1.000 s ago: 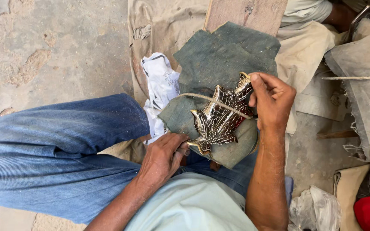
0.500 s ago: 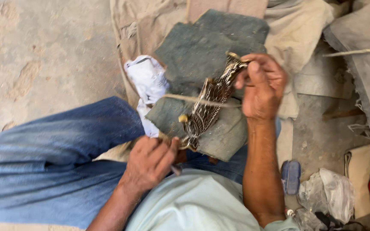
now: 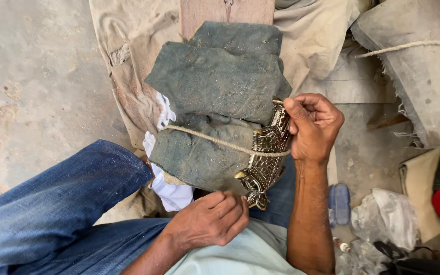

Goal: The person uses a hammer and a metal punch to emboss a decorative pattern onto a metal leaf-shaped object. They repeatedly strike the punch to create indentations along the surface, occasionally repositioning the tool to work on different sections.

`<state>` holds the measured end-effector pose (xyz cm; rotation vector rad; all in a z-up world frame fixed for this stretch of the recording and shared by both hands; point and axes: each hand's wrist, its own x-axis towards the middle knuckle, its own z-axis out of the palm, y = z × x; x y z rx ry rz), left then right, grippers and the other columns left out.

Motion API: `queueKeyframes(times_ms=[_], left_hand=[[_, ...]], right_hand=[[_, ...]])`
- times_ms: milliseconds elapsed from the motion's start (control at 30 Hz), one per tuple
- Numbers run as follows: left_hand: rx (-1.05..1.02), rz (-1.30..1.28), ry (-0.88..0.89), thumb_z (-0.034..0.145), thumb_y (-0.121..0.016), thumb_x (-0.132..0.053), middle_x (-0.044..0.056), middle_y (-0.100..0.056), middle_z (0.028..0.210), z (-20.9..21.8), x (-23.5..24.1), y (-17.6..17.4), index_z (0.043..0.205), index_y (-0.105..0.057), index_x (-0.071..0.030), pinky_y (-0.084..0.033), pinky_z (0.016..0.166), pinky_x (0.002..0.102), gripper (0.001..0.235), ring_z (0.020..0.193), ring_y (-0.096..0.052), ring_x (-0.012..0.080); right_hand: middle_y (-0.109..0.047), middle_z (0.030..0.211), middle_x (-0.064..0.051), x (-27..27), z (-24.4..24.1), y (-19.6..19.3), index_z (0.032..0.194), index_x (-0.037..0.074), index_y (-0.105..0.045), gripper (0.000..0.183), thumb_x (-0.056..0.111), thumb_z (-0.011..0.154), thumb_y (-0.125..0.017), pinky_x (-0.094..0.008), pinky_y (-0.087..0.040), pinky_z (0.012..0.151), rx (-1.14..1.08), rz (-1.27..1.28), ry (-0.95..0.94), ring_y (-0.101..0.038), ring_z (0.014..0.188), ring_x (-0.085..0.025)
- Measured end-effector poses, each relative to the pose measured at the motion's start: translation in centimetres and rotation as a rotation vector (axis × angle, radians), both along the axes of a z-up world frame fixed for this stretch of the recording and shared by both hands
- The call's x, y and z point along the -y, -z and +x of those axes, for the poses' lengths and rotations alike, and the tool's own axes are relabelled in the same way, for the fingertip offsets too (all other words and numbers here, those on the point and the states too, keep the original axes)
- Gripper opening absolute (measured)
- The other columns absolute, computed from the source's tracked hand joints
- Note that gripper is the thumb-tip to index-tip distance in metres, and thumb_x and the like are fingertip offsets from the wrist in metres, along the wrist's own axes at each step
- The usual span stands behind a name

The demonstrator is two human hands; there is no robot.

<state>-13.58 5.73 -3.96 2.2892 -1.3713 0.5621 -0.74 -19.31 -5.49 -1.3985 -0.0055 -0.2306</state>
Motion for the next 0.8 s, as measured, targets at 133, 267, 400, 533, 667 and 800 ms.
queueKeyframes(times_ms=[133,267,400,533,667,800], left_hand=[[0.142,0.050,-0.149,0.090,-0.068,-0.014,0.007,-0.068,0.101,-0.3,-2.1,-2.5,0.113,-0.069,0.001,-0.050,0.079,0.028,0.027,0.103,-0.064,0.0197],[0.238,0.229,-0.250,0.087,-0.067,-0.017,0.007,-0.068,0.107,0.1,-4.5,-4.1,0.113,-0.071,-0.001,-0.046,0.079,0.029,0.031,0.107,-0.061,0.0207],[0.202,0.427,-0.078,0.078,-0.064,-0.020,0.008,-0.069,0.113,1.3,-3.8,-3.2,0.105,-0.072,-0.003,-0.048,0.087,0.030,0.033,0.109,-0.058,0.0228],[0.009,0.461,0.075,0.080,-0.064,-0.017,0.008,-0.066,0.112,2.2,-1.5,-1.3,0.102,-0.072,-0.001,-0.048,0.091,0.033,0.028,0.116,-0.058,0.0275],[-0.355,-0.011,0.050,0.079,-0.067,-0.019,0.013,-0.066,0.116,2.5,-2.2,-1.5,0.108,-0.070,0.000,-0.049,0.095,0.039,0.035,0.115,-0.058,0.0289],[-0.432,-0.227,-0.178,0.071,-0.072,-0.010,0.013,-0.066,0.119,2.3,-3.3,-2.3,0.111,-0.070,-0.002,-0.050,0.097,0.041,0.041,0.114,-0.059,0.0305]], right_hand=[[-0.069,0.089,-0.011,-2.4,1.1,-2.1,0.105,0.002,-0.068,0.010,0.005,0.101,-0.077,-0.018,-0.039,0.052,0.105,0.310,-0.093,-0.051,0.059,-0.007],[-0.068,0.088,-0.008,-4.8,3.4,-3.3,0.091,0.004,-0.066,0.011,0.011,0.093,-0.075,-0.027,-0.052,0.064,0.108,0.742,-0.318,-0.052,0.061,-0.010],[-0.067,0.091,-0.001,-3.9,3.3,-2.6,0.108,0.001,-0.069,0.008,0.009,0.106,-0.069,-0.021,-0.034,0.050,0.166,-0.061,-0.024,-0.046,0.059,-0.003],[-0.075,0.098,-0.006,2.8,0.1,0.2,0.109,0.001,-0.071,0.008,0.007,0.104,-0.069,-0.019,-0.031,0.047,0.106,-0.262,0.328,-0.042,0.054,-0.001],[-0.075,0.092,-0.008,8.0,-1.2,6.1,0.105,0.003,-0.072,0.006,0.006,0.100,-0.072,-0.019,-0.043,0.048,-0.231,-0.344,0.301,-0.057,0.058,-0.005],[-0.078,0.096,-0.006,8.9,-1.6,15.6,0.109,0.007,-0.073,0.023,-0.002,0.088,-0.069,-0.029,-0.057,0.065,-0.539,-0.519,-0.062,-0.072,0.081,-0.013]])
